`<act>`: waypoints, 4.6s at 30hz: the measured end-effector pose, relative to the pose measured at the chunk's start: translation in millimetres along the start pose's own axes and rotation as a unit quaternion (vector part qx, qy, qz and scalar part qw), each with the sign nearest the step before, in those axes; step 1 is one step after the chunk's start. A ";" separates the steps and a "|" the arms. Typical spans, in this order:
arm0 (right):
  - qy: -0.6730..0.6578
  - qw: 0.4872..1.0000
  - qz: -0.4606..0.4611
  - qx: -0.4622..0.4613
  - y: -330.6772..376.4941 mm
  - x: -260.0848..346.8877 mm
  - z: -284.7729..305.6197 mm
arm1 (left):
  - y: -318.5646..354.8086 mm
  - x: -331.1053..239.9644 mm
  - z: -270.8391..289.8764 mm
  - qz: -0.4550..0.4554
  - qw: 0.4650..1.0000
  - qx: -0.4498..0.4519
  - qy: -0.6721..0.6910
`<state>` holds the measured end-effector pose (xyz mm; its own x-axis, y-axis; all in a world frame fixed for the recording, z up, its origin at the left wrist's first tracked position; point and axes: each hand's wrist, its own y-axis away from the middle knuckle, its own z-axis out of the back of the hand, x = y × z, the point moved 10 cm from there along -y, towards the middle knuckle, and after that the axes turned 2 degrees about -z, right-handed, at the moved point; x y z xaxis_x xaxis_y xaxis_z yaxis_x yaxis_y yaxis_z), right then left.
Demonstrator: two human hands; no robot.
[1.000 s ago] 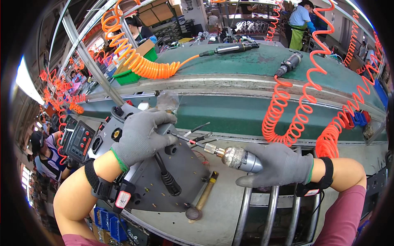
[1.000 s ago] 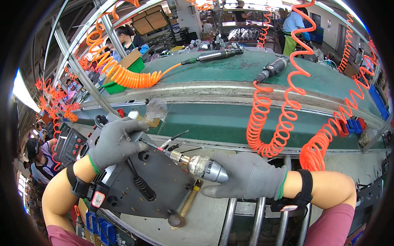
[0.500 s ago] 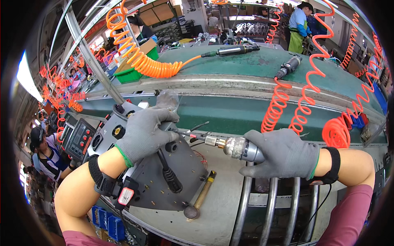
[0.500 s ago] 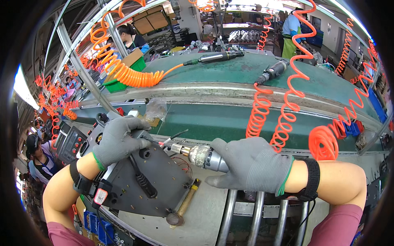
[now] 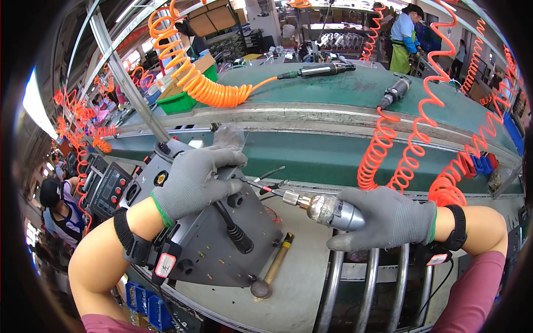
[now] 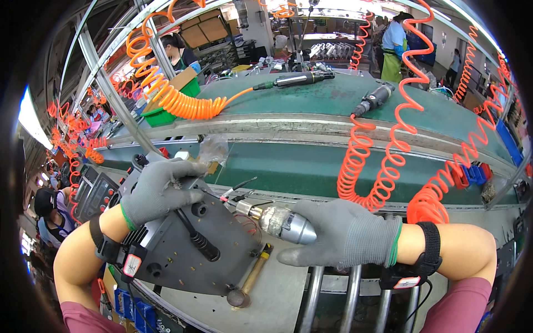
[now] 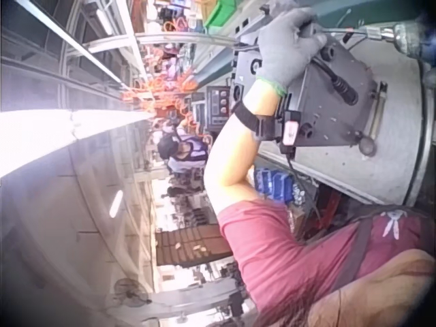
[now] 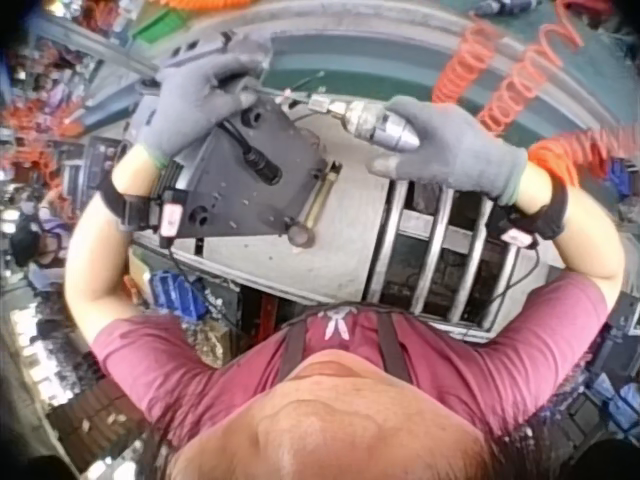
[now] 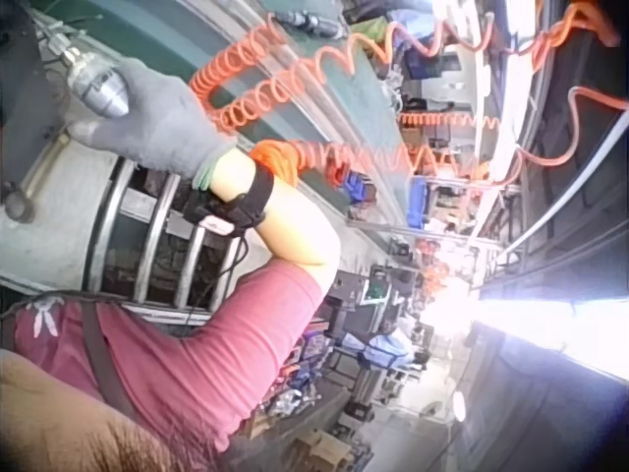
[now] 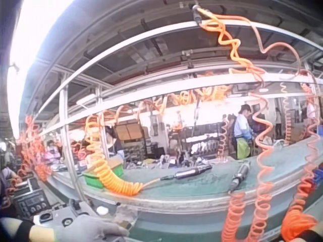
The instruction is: Assembling a welding machine on a production line using an air screwdriver and hammer
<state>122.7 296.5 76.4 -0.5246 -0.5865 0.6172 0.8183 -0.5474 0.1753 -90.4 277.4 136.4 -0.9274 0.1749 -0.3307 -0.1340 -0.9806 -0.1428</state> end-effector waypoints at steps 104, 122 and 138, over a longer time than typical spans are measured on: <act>-0.297 0.944 -0.074 0.123 -13.3 -2.2 -33.3 | -10.6 11.2 -22.1 -0.050 0.996 0.056 -0.041; -0.452 0.872 -0.097 0.161 -9.7 -6.1 -72.3 | -2.8 22.9 -28.5 0.001 0.995 0.094 -0.032; -0.218 0.959 -0.058 0.174 -5.8 18.4 -42.3 | -9.6 19.1 -19.6 -0.021 0.999 0.026 -0.032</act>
<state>98.4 263.7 54.3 -0.5309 -0.1861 0.8268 0.8287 -0.3180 0.4606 -100.0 291.8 113.2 -0.9406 0.2124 -0.2647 -0.1904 -0.9759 -0.1066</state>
